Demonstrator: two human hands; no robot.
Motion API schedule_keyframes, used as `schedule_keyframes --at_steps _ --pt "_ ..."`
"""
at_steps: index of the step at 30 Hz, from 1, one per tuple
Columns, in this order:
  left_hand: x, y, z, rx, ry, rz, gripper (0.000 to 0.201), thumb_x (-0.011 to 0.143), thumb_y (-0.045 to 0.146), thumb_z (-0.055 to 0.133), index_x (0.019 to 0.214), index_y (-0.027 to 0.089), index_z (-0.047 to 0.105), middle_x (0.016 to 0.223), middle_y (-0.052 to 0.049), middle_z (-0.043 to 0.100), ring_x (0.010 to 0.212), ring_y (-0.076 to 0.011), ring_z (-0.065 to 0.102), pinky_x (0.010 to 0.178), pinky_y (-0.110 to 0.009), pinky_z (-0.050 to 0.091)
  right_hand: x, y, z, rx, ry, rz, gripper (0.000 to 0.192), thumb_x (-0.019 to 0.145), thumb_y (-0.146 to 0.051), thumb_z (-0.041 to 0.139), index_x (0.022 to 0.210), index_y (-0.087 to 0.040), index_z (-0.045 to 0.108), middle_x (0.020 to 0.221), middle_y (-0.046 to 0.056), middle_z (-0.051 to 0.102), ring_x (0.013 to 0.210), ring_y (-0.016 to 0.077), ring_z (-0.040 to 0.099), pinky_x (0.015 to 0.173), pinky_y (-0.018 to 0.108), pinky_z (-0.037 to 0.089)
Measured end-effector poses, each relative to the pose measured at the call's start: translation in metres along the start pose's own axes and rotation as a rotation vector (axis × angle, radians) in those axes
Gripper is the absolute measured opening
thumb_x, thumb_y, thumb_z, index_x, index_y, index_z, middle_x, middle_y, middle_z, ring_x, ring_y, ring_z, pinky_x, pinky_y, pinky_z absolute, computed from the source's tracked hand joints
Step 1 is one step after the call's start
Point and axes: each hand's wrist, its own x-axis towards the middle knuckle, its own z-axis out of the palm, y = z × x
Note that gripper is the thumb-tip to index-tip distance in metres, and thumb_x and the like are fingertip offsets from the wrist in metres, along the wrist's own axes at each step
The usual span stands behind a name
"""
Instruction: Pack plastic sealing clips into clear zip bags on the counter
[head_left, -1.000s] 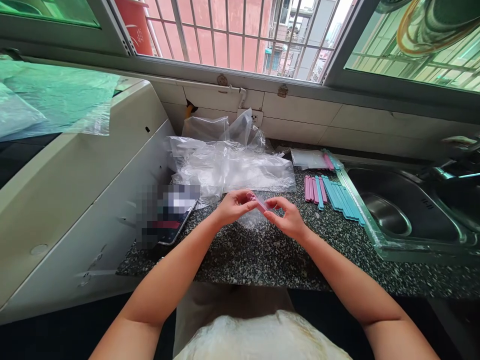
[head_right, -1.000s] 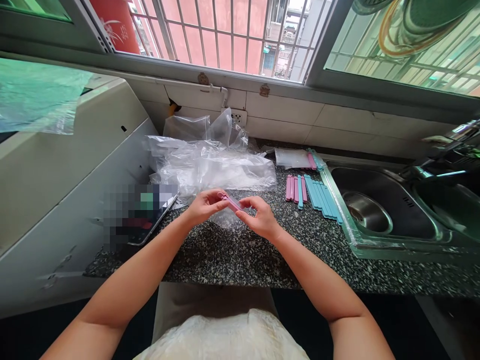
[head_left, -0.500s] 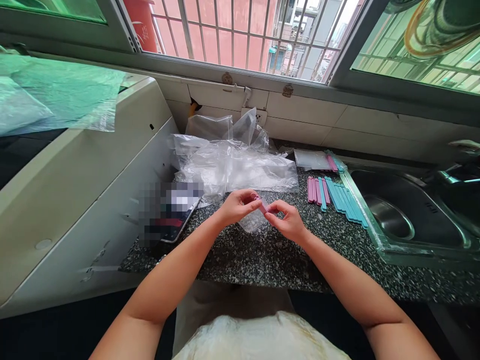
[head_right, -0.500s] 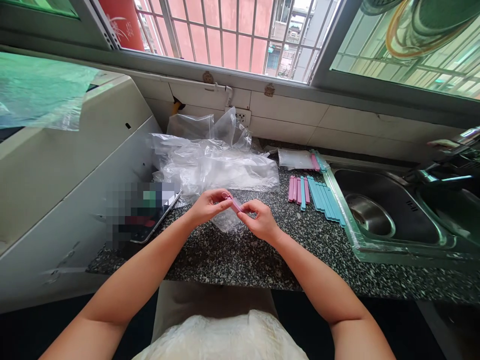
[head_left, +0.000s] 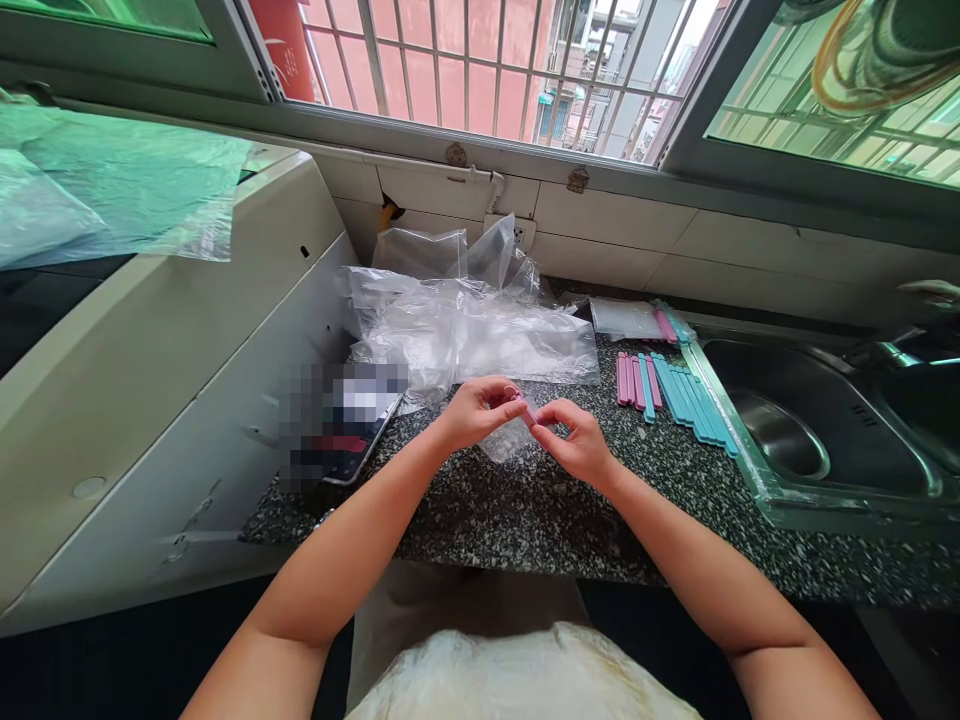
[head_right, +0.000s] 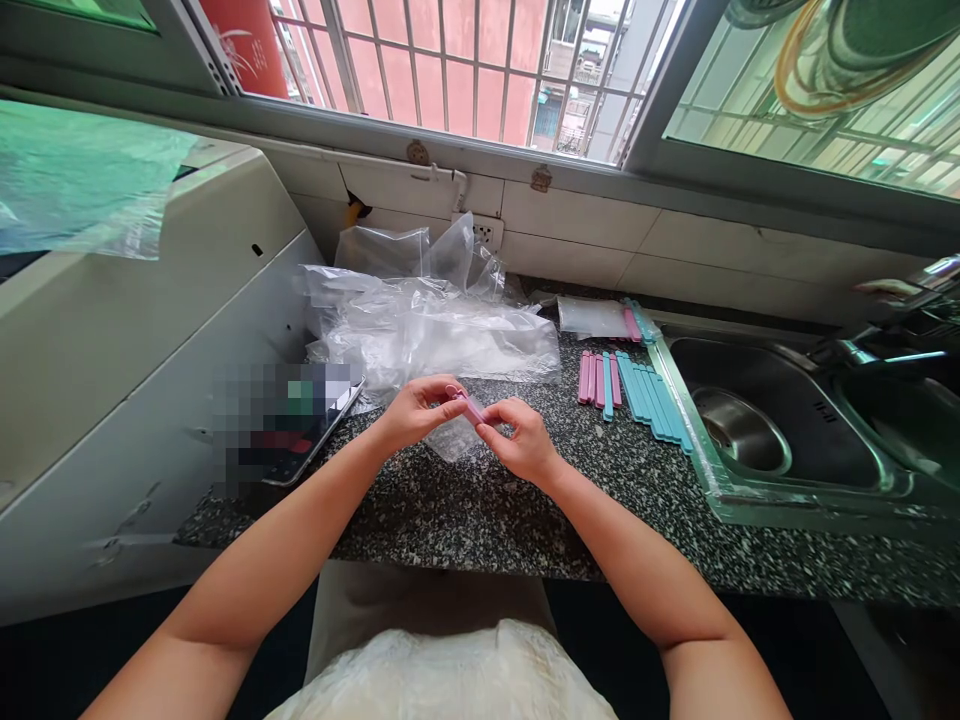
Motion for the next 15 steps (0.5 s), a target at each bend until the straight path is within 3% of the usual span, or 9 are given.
schedule_keyframes --at_steps 15 --pt "-0.0002 0.0006 -0.0004 0.016 0.004 0.043 0.024 0.077 0.035 0.056 0.064 0.014 0.058 0.065 -0.002 0.055 0.061 -0.0104 0.047 0.057 -0.024 0.038 0.0005 -0.0017 -0.0005 -0.007 0.018 -0.016 0.006 0.076 -0.021 0.058 0.07 -0.02 0.058 0.066 0.0 0.062 0.064 0.0136 0.054 0.062 0.029 0.042"
